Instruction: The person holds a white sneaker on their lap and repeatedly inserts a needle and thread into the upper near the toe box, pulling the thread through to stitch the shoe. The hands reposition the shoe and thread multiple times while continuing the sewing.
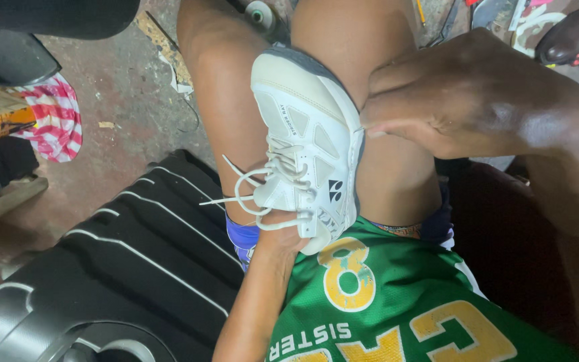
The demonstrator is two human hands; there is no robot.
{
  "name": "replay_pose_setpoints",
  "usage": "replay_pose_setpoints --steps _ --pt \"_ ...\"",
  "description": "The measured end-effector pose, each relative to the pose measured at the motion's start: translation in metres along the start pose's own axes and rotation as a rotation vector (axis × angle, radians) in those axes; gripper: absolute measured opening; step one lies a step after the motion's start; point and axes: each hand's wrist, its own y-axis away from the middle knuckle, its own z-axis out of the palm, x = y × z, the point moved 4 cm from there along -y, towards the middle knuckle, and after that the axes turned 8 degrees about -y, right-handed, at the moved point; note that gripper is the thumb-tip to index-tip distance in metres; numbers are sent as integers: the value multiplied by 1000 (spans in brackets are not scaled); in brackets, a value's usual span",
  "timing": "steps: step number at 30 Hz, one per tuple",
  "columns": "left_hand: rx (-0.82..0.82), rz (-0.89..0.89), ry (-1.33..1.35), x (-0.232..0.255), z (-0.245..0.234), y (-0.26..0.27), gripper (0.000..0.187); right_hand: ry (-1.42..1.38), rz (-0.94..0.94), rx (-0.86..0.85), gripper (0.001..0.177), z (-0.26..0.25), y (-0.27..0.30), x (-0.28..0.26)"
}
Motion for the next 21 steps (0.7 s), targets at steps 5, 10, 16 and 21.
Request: replay_pose_setpoints --steps 5,10,16,21 --pt "159 -119 76 -2 -6 -4 85 62 1 -30 16 4 -2 0" --pt "61 -43 61 5 5 -4 102 84 -11 -32 17 6 3 3" --pt "-16 -52 95 15 12 -8 106 108 -62 12 13 9 3 -1" --pt "98 -52 13 4 1 -4 104 333 -47 49 8 7 -13 -29"
